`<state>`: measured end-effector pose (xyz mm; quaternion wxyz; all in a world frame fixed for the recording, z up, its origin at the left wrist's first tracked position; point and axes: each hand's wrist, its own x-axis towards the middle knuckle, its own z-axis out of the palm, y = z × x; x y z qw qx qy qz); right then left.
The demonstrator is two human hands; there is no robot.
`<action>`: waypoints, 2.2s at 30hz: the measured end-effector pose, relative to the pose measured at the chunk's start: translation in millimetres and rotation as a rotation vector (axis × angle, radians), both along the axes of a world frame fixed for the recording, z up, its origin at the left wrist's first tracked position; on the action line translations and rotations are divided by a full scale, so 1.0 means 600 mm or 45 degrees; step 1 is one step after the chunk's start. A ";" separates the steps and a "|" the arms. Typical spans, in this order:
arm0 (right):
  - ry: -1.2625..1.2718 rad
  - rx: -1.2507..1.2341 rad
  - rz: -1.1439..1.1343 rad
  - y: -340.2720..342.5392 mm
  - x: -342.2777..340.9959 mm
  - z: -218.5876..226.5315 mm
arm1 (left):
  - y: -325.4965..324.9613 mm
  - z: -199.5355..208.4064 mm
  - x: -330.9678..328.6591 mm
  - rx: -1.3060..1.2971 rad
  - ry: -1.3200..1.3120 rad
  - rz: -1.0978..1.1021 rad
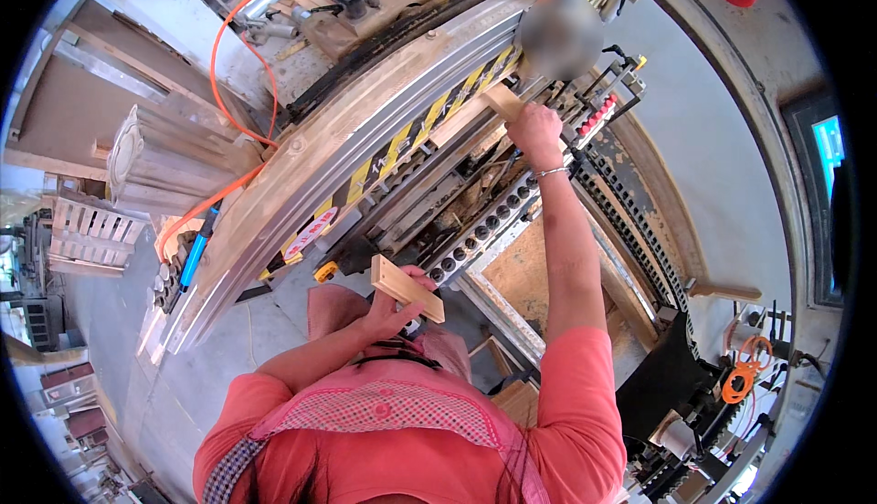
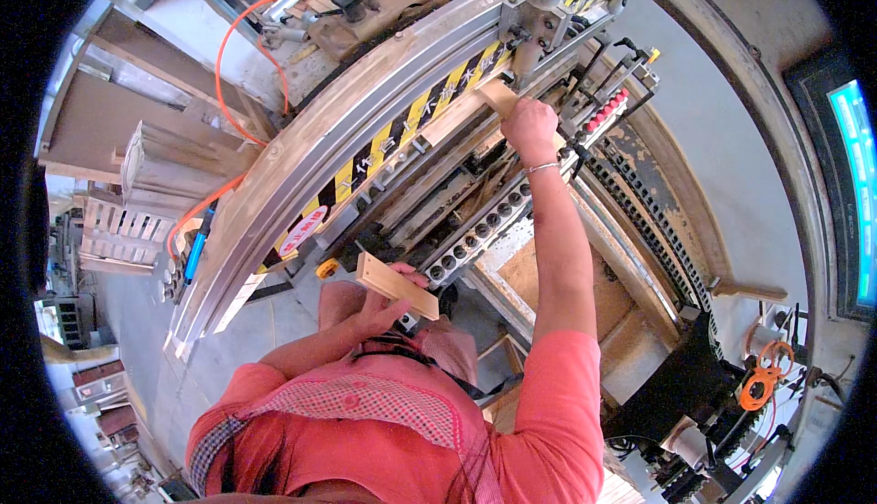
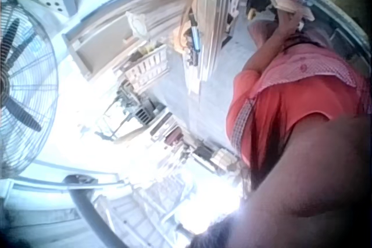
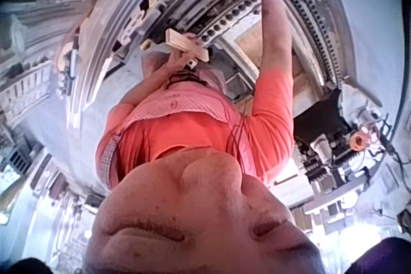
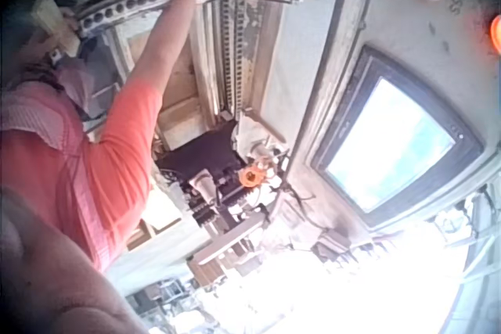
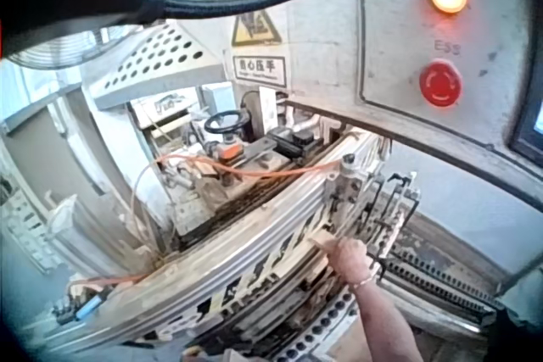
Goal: The person feeds small rectangular wooden blocks into a woodworking machine one by one. They retrieve the processed blocks from the output side and stack them on a nearby table. The person repeats this cycle of feeding and stacking throughout the clip.
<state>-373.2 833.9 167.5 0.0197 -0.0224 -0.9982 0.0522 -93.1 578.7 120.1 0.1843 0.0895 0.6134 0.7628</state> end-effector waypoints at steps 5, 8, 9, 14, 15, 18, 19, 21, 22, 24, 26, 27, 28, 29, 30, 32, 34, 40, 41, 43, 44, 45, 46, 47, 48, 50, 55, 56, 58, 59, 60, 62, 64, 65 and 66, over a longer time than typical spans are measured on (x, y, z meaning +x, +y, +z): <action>0.016 0.014 0.006 0.006 -0.003 -0.016 | 0.000 -0.005 -0.003 -0.053 0.178 -0.007; -0.010 0.029 0.021 0.010 -0.006 -0.022 | -0.003 -0.008 -0.005 -0.104 0.282 -0.009; -0.011 0.034 0.029 0.008 -0.006 -0.020 | -0.003 -0.014 -0.005 -0.107 0.292 0.010; -0.046 0.110 0.014 -0.008 -0.003 -0.007 | 0.003 -0.011 -0.002 0.041 0.166 0.061; -0.044 0.126 0.032 -0.007 -0.002 -0.008 | 0.003 -0.010 -0.002 -0.028 0.221 0.049; -0.041 0.156 0.082 -0.003 0.003 -0.006 | 0.000 0.009 -0.011 -0.005 0.225 0.032; -0.038 0.155 0.082 -0.002 0.001 -0.011 | 0.001 0.020 -0.011 -0.023 0.216 0.079; -0.102 0.208 0.150 -0.011 0.000 0.004 | -0.001 -0.004 -0.011 -0.055 0.129 0.081; -0.111 0.197 0.139 -0.015 -0.002 0.005 | -0.002 -0.017 -0.012 -0.073 0.086 0.084; -0.134 0.173 0.094 -0.005 -0.004 -0.006 | 0.001 0.012 -0.019 -0.175 0.198 0.087; -0.150 0.187 0.121 0.003 -0.007 -0.012 | 0.002 0.013 -0.021 -0.318 0.226 0.038; -0.151 0.199 0.120 0.006 -0.009 -0.017 | -0.001 0.032 -0.026 -0.293 0.347 0.044; -0.153 0.212 0.117 0.012 -0.011 -0.024 | -0.002 0.032 -0.028 -0.295 0.360 0.025; -0.095 0.234 0.157 0.011 -0.012 -0.026 | -0.003 0.032 -0.028 -0.301 0.372 0.015; -0.110 0.231 0.128 0.012 -0.013 -0.027 | -0.003 0.032 -0.027 -0.305 0.383 0.004; -0.139 0.222 0.079 0.004 -0.010 -0.020 | 0.000 0.029 -0.022 -0.320 0.272 0.044; -0.163 0.258 0.139 -0.012 -0.003 -0.001 | 0.006 0.021 -0.015 -0.338 0.157 0.095; -0.082 0.203 0.144 0.008 -0.008 -0.021 | 0.014 0.002 -0.009 -0.319 0.102 0.229; -0.076 0.185 0.121 0.009 -0.007 -0.023 | 0.017 0.004 -0.010 -0.296 0.059 0.229; -0.019 0.189 0.152 0.022 -0.013 -0.044 | 0.024 0.011 -0.009 -0.335 -0.012 0.235; 0.012 0.189 0.174 0.019 -0.014 -0.044 | 0.028 0.009 -0.011 -0.299 -0.011 0.271; 0.003 0.201 0.178 0.015 -0.011 -0.038 | 0.032 0.006 -0.012 -0.262 -0.009 0.307; 0.007 0.204 0.213 0.016 -0.014 -0.042 | 0.036 0.004 -0.013 -0.225 -0.007 0.342; 0.010 0.209 0.242 0.020 -0.014 -0.043 | 0.034 0.006 -0.016 -0.240 0.002 0.303; 0.014 0.213 0.272 0.024 -0.013 -0.045 | 0.034 0.009 -0.017 -0.254 0.002 0.306; 0.010 0.193 0.238 0.023 -0.010 -0.041 | 0.037 0.017 -0.014 -0.285 0.001 0.318; 0.012 0.208 0.269 0.010 0.002 -0.016 | 0.042 0.009 -0.010 -0.060 -0.038 0.393; 0.011 0.224 0.274 0.009 0.004 -0.013 | 0.041 0.008 -0.010 -0.067 -0.026 0.385; 0.000 0.225 0.267 0.010 0.002 -0.018 | 0.039 0.006 -0.010 -0.097 -0.009 0.375; -0.009 0.214 0.249 0.014 -0.002 -0.023 | 0.039 0.006 -0.010 -0.117 -0.003 0.368; -0.019 0.202 0.231 0.019 -0.004 -0.028 | 0.039 0.007 -0.010 -0.138 0.003 0.360; 0.000 0.193 0.241 0.022 -0.003 -0.033 | 0.039 0.013 -0.011 -0.162 -0.012 0.351; 0.007 0.185 0.235 0.019 -0.002 -0.032 | 0.038 0.015 -0.012 -0.160 -0.013 0.352; 0.003 0.184 0.225 0.012 0.002 -0.021 | 0.037 0.014 -0.011 -0.145 -0.009 0.359; -0.001 0.182 0.216 0.008 0.004 -0.016 | 0.037 0.013 -0.011 -0.130 -0.005 0.365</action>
